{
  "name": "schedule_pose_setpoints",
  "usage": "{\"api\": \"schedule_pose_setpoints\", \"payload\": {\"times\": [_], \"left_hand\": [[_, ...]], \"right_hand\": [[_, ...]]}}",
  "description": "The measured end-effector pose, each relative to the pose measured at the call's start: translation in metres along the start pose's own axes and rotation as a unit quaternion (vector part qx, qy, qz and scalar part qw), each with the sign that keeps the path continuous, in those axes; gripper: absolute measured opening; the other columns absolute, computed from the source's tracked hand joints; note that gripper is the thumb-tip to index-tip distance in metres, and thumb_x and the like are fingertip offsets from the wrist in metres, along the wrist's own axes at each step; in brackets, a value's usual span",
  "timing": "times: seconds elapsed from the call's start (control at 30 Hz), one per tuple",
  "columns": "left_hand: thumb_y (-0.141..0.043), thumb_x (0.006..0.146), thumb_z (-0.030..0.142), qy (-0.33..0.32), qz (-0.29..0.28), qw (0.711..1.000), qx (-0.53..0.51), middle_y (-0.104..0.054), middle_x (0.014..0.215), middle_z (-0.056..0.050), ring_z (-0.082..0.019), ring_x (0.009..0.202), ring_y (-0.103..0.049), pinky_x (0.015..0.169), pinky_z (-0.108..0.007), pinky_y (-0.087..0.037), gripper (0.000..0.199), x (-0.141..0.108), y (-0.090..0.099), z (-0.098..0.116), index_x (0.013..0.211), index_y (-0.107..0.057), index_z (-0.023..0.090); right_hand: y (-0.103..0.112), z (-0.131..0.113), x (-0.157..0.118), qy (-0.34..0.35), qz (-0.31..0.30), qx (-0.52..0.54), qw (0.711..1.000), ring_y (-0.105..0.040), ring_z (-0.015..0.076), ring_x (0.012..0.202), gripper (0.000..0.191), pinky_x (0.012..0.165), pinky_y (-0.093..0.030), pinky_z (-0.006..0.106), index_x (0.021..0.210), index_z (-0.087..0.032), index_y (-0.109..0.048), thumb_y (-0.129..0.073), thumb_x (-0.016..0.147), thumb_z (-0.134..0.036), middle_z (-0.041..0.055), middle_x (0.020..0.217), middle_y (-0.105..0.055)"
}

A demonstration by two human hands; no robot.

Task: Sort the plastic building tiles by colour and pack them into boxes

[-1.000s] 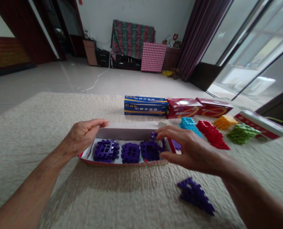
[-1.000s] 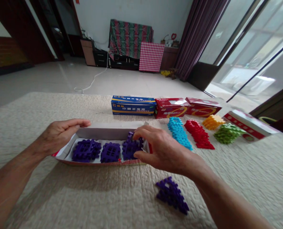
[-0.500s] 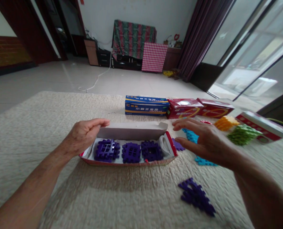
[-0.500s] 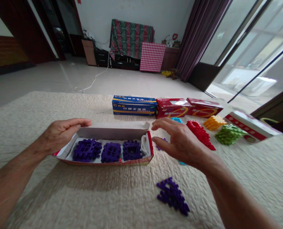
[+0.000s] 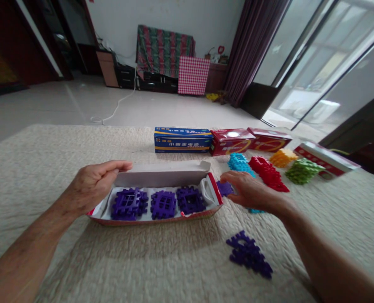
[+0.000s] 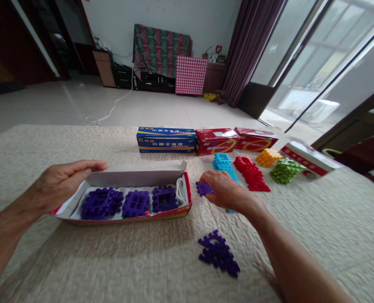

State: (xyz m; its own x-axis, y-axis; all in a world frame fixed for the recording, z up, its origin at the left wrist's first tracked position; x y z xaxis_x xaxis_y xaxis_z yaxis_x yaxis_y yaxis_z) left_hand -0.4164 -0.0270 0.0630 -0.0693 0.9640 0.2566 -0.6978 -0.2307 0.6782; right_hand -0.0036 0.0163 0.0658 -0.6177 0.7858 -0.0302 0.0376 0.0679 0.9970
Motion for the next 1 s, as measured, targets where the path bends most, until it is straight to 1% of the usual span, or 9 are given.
{"api": "schedule_pose_setpoints", "payload": {"times": [0.13, 0.27, 0.33, 0.43, 0.5, 0.57, 0.7, 0.77, 1.0], "left_hand": [[-0.047, 0.078, 0.040, 0.004, 0.003, 1.000, -0.003, -0.075, 0.105, -0.002, -0.023, 0.103, -0.068, 0.106, -0.042, -0.044, 0.040, 0.001, -0.001, 0.002, 0.102, -0.073, 0.021], [-0.047, 0.079, 0.038, -0.001, 0.006, 1.000, -0.006, -0.075, 0.104, -0.004, -0.023, 0.101, -0.068, 0.104, -0.042, -0.046, 0.040, 0.000, -0.001, 0.006, 0.102, -0.073, 0.019], [-0.047, 0.079, 0.036, -0.011, 0.007, 1.000, -0.008, -0.076, 0.103, -0.005, -0.022, 0.100, -0.069, 0.103, -0.041, -0.048, 0.039, 0.000, -0.001, 0.008, 0.102, -0.073, 0.018], [-0.047, 0.079, 0.034, -0.024, 0.010, 1.000, -0.011, -0.076, 0.101, -0.004, -0.022, 0.098, -0.069, 0.100, -0.039, -0.049, 0.037, -0.001, -0.001, 0.010, 0.100, -0.074, 0.020], [-0.047, 0.079, 0.032, -0.032, 0.008, 0.999, -0.012, -0.076, 0.100, -0.003, -0.022, 0.097, -0.070, 0.099, -0.037, -0.050, 0.036, -0.001, 0.000, 0.011, 0.099, -0.074, 0.020], [-0.046, 0.079, 0.029, -0.040, 0.007, 0.999, -0.013, -0.076, 0.100, -0.003, -0.021, 0.096, -0.070, 0.099, -0.037, -0.050, 0.036, -0.001, 0.000, 0.011, 0.100, -0.074, 0.020], [-0.045, 0.079, 0.027, -0.053, 0.014, 0.998, -0.011, -0.076, 0.098, -0.004, -0.021, 0.094, -0.070, 0.097, -0.036, -0.052, 0.036, -0.002, 0.000, 0.012, 0.099, -0.074, 0.019], [-0.045, 0.079, 0.026, -0.057, 0.018, 0.998, -0.011, -0.077, 0.098, -0.003, -0.020, 0.093, -0.070, 0.096, -0.036, -0.052, 0.036, -0.002, 0.000, 0.013, 0.099, -0.075, 0.020], [-0.046, 0.079, 0.022, -0.061, 0.017, 0.998, -0.030, -0.077, 0.097, -0.003, -0.019, 0.093, -0.070, 0.095, -0.035, -0.052, 0.034, -0.002, -0.001, 0.013, 0.097, -0.075, 0.020]], "right_hand": [[-0.009, 0.003, 0.002, -0.005, -0.020, -0.004, 1.000, -0.063, 0.0265, 0.098, 0.034, 0.089, -0.048, 0.042, 0.104, -0.016, -0.063, -0.059, 0.070, -0.012, 0.0109, 0.105, -0.066], [-0.004, 0.003, 0.002, -0.015, -0.002, 0.009, 1.000, -0.065, 0.0239, 0.090, 0.030, 0.082, -0.050, 0.038, 0.099, -0.018, -0.064, -0.059, 0.070, -0.014, 0.0093, 0.099, -0.067], [0.005, 0.005, -0.001, -0.027, 0.032, 0.020, 0.999, -0.065, 0.0237, 0.088, 0.027, 0.079, -0.051, 0.037, 0.100, -0.019, -0.064, -0.058, 0.073, -0.018, 0.0094, 0.099, -0.067], [0.024, 0.004, -0.005, -0.027, 0.114, 0.021, 0.993, -0.065, 0.0251, 0.087, 0.026, 0.076, -0.052, 0.040, 0.102, -0.020, -0.062, -0.057, 0.076, -0.026, 0.0098, 0.100, -0.067], [0.037, -0.004, -0.007, -0.008, 0.161, 0.024, 0.987, -0.064, 0.0259, 0.087, 0.026, 0.076, -0.052, 0.042, 0.102, -0.022, -0.061, -0.057, 0.078, -0.030, 0.0091, 0.099, -0.067], [0.048, -0.020, -0.007, 0.021, 0.184, 0.047, 0.982, -0.064, 0.0257, 0.090, 0.026, 0.077, -0.052, 0.042, 0.105, -0.023, -0.060, -0.057, 0.081, -0.032, 0.0079, 0.101, -0.067], [0.060, -0.059, -0.002, 0.079, 0.168, 0.094, 0.978, -0.063, 0.0246, 0.103, 0.030, 0.087, -0.051, 0.041, 0.112, -0.024, -0.058, -0.061, 0.083, -0.032, 0.0070, 0.115, -0.066], [0.061, -0.073, 0.002, 0.104, 0.155, 0.101, 0.977, -0.063, 0.0243, 0.104, 0.032, 0.089, -0.051, 0.040, 0.112, -0.023, -0.059, -0.064, 0.082, -0.031, 0.0074, 0.115, -0.066], [0.058, -0.094, 0.019, 0.145, 0.125, 0.115, 0.975, -0.065, 0.0209, 0.093, 0.030, 0.082, -0.052, 0.035, 0.109, -0.021, -0.062, -0.066, 0.081, -0.028, 0.0075, 0.107, -0.069]]}}
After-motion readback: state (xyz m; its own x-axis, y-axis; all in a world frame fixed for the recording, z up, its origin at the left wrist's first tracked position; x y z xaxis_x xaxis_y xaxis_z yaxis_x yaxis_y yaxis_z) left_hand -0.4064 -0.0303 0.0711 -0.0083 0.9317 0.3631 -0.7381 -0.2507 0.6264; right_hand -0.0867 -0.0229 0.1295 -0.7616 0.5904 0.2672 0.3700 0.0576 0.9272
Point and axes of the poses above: each hand's wrist, its own x-axis towards the middle knuckle, its own y-axis out of the back of the hand, z = x × y, the point moved 1 cm from there along x, towards the middle knuckle
